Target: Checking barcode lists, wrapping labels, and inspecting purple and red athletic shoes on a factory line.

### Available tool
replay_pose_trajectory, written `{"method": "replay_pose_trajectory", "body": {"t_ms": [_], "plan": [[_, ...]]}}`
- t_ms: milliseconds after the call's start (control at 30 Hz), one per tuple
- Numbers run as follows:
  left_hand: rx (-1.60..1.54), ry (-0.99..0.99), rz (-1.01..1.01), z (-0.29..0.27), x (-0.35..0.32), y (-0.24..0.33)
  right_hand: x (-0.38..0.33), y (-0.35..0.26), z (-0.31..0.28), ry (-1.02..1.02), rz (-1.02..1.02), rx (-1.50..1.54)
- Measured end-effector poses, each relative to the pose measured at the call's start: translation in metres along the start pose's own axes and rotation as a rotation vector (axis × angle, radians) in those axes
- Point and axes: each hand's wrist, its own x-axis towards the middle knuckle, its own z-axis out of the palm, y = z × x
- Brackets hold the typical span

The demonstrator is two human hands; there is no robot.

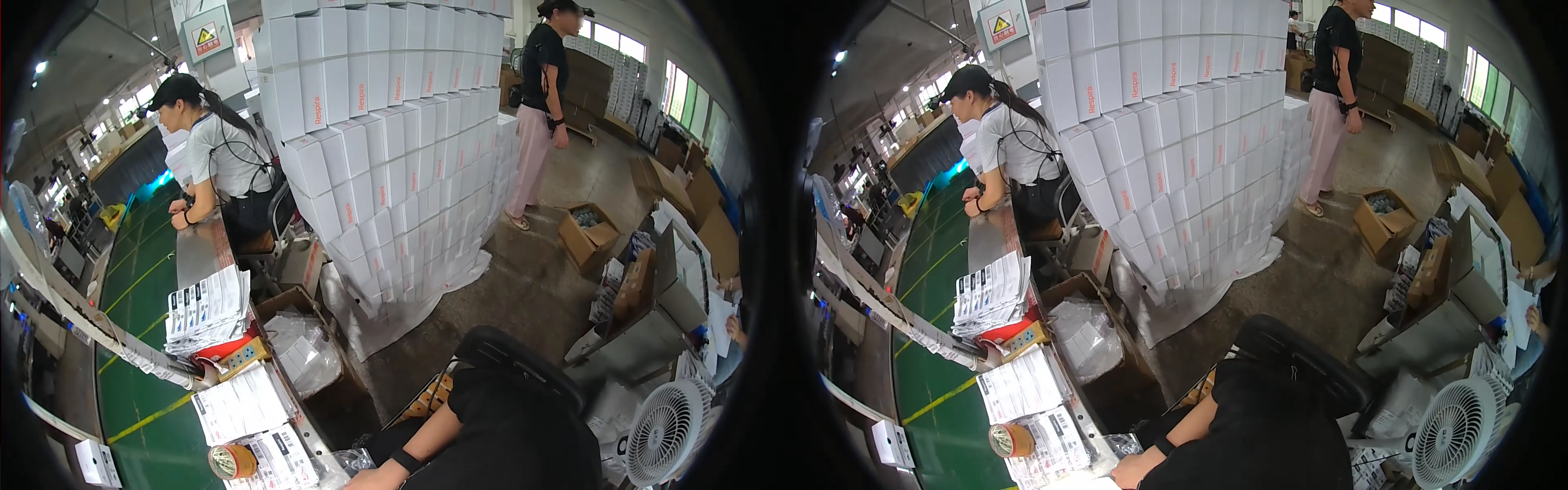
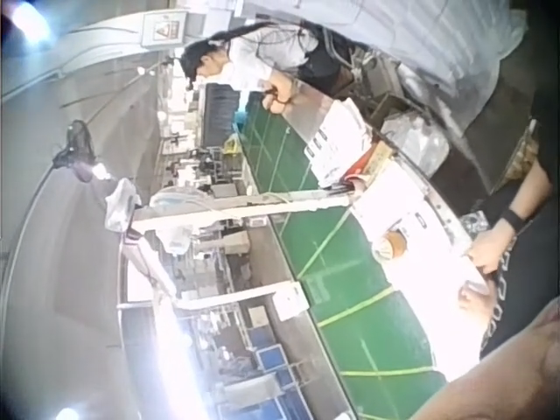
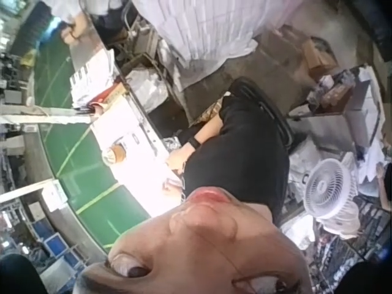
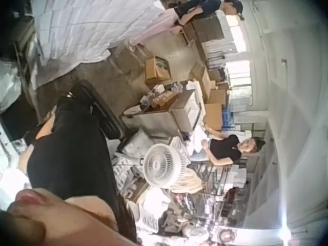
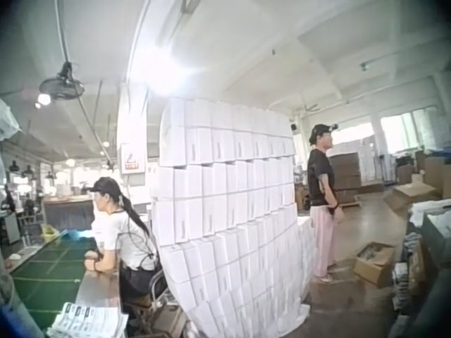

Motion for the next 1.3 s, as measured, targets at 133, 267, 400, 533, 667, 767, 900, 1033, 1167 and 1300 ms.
{"method": "replay_pose_trajectory", "body": {"t_ms": [133, 267, 400, 533, 667, 767, 900, 1033, 1167, 1300], "plan": [[0.163, -0.005, 0.056, 0.005, -0.005, -0.003, -0.001, -0.005, -0.007, 0.126, 0.040, 0.190], [0.248, -0.168, 0.133, -0.076, 0.048, 0.033, 0.006, -0.001, -0.013, 0.090, -0.045, 0.373], [0.127, -0.093, -0.117, -0.067, 0.022, 0.033, 0.014, -0.013, -0.039, -0.192, 0.039, 0.691], [-0.353, -0.062, -0.481, -0.061, 0.049, 0.063, 0.024, 0.003, -0.037, -0.187, -0.110, 0.911], [-0.744, 0.095, -1.055, -0.101, 0.055, 0.055, 0.016, 0.001, -0.083, -0.191, 0.028, 0.752], [-0.904, 0.220, -1.414, -0.109, 0.026, 0.035, 0.014, 0.004, -0.088, -0.084, 0.179, 0.659], [-1.230, 0.575, -1.531, -0.124, 0.015, 0.024, 0.017, 0.011, -0.088, -0.180, 0.323, 0.742], [-1.404, 0.689, -1.594, -0.137, 0.019, 0.018, 0.022, 0.008, -0.079, -0.208, 0.278, 0.729], [-1.522, 0.746, -1.583, -0.136, 0.012, 0.018, 0.028, -0.004, -0.082, -0.251, 0.284, 0.725], [-1.551, 0.701, -1.581, -0.128, 0.008, 0.028, 0.039, -0.011, -0.066, -0.263, 0.244, 0.851]]}}
